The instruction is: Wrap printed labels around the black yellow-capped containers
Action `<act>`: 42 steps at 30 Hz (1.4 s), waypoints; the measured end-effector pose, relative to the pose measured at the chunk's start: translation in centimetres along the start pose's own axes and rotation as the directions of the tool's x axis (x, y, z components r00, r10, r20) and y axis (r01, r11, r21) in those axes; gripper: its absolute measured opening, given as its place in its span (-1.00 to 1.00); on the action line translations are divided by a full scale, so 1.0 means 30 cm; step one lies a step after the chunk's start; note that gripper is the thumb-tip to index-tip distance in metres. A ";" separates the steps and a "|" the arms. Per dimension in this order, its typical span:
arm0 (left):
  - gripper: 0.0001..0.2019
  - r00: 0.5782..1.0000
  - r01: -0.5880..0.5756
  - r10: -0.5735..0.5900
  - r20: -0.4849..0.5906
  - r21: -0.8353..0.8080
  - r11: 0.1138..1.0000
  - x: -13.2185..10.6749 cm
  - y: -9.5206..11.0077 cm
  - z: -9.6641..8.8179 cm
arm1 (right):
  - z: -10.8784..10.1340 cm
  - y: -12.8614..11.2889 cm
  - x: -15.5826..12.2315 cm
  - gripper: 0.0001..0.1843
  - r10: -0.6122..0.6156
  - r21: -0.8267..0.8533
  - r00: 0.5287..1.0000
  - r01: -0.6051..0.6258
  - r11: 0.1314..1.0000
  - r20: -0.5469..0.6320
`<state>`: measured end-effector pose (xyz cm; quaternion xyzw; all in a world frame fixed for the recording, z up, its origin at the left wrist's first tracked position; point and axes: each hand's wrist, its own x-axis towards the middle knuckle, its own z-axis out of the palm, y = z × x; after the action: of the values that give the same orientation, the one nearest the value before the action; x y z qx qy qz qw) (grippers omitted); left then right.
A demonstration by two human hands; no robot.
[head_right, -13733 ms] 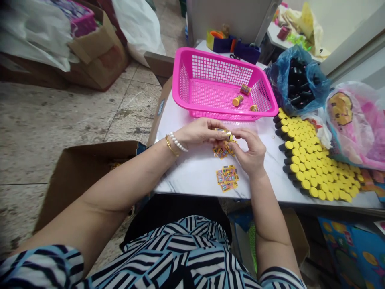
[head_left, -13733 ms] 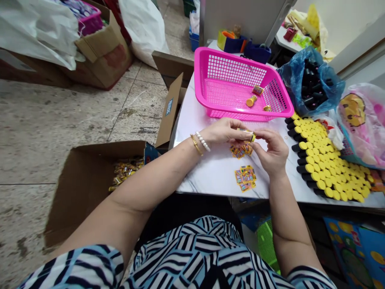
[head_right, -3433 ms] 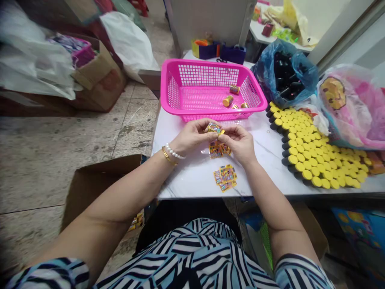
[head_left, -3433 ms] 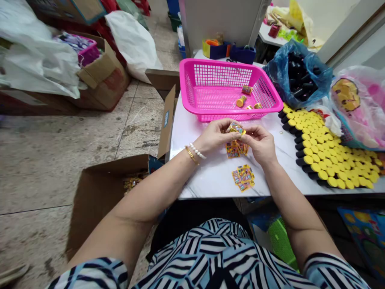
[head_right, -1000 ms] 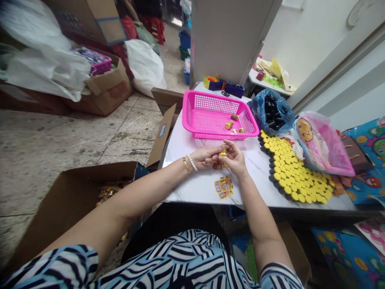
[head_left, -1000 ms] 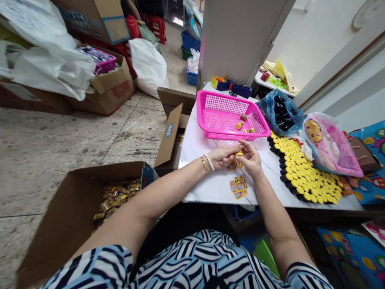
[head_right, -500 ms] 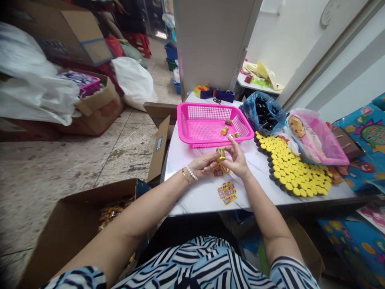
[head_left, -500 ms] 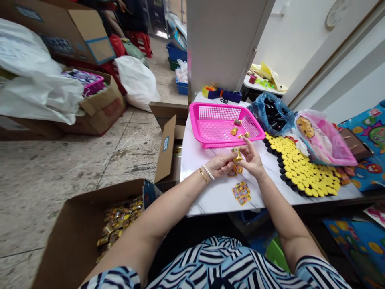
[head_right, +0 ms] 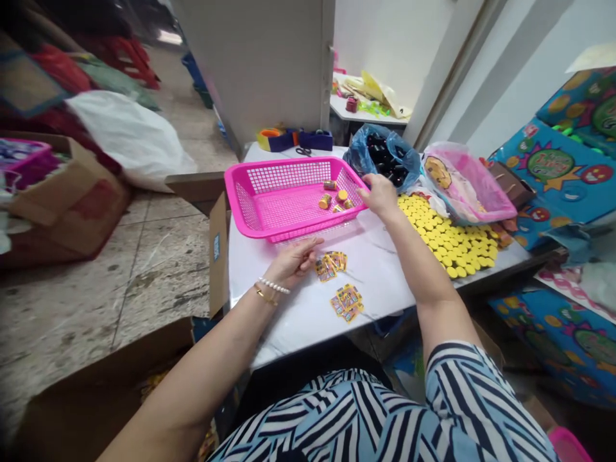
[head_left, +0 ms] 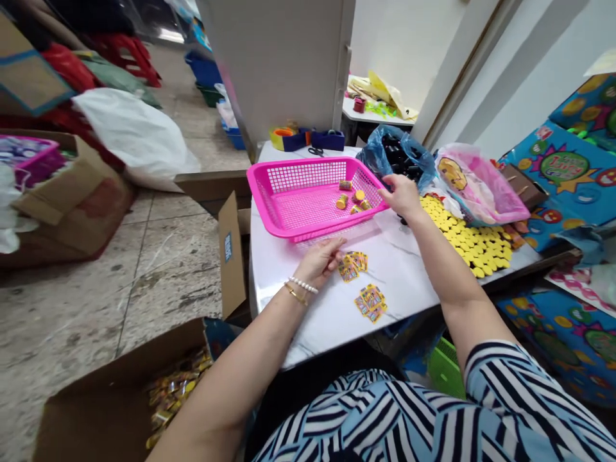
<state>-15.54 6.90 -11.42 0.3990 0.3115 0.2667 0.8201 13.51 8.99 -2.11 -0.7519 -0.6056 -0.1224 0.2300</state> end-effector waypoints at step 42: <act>-0.63 0.866 -0.499 0.473 0.162 0.287 0.817 -0.005 -0.026 -0.018 | 0.100 -0.308 -0.580 -0.62 0.094 0.770 0.960 -0.269 0.579 0.265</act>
<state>-15.88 6.64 -12.28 0.6034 0.2040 0.3963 0.6612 0.19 -2.91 -10.93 -0.6353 -0.5349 0.2600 0.4926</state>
